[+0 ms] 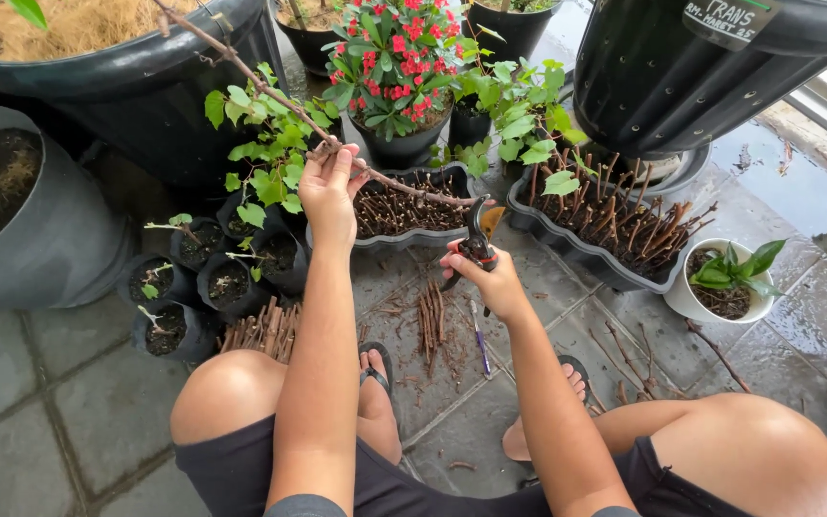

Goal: Cutting long plant branches into smaller segments using pruning shears and organizing them into piles.

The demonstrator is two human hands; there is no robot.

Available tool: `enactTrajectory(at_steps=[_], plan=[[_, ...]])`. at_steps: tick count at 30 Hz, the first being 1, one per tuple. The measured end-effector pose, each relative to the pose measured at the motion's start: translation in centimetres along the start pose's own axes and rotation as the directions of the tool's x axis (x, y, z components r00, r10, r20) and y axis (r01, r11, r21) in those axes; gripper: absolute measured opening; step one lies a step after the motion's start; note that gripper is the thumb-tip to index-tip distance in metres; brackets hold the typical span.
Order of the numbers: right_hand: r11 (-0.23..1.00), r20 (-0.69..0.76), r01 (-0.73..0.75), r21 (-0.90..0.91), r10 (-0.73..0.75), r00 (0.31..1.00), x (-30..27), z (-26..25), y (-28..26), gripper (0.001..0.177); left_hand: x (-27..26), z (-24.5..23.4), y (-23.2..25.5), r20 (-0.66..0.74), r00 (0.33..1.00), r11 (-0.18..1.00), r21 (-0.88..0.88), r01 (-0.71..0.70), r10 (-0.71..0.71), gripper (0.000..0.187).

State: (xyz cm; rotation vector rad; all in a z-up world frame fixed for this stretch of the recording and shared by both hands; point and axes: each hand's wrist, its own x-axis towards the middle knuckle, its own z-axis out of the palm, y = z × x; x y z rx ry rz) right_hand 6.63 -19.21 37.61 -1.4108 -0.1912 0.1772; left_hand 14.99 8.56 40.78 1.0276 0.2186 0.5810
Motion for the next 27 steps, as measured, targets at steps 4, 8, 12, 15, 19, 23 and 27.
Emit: enactTrajectory(at_steps=[4,8,12,15,19,23,27], plan=[[0.974,0.075,-0.138,0.182,0.126,0.989,-0.3,-0.2,2.3,0.031,0.4,-0.3,-0.8,-0.031,0.999,0.994,-0.109,0.028,-0.032,0.027],[0.949,0.11,-0.198,0.247,0.175,0.978,-0.4,-0.2,3.1,0.03,0.5,-0.8,-1.3,-0.042,0.996,0.983,-0.17,0.069,-0.077,0.029],[0.947,0.09,-0.204,0.249,0.187,0.978,-0.3,0.2,2.3,0.029,0.2,-0.9,-1.1,-0.039,0.994,0.977,-0.193,0.09,-0.099,0.031],[0.978,0.025,-0.156,0.141,0.154,0.988,0.4,-0.3,2.9,0.024,0.0,-0.9,-1.2,-0.042,0.993,0.975,-0.199,0.1,-0.11,0.031],[0.996,0.009,-0.067,0.065,0.066,0.998,0.1,-0.1,1.3,0.05,0.5,-1.3,-2.4,-0.038,0.991,0.965,-0.234,0.118,-0.13,0.031],[0.988,0.053,-0.091,0.127,0.084,0.995,0.0,0.4,2.4,0.017,-0.3,-0.3,-2.0,-0.036,0.986,0.953,-0.264,0.149,-0.164,0.028],[0.996,0.207,-0.085,0.003,0.083,0.975,-1.0,1.8,-0.2,0.019,-1.2,0.7,-1.7,-0.057,0.979,0.95,-0.258,0.175,-0.195,0.022]])
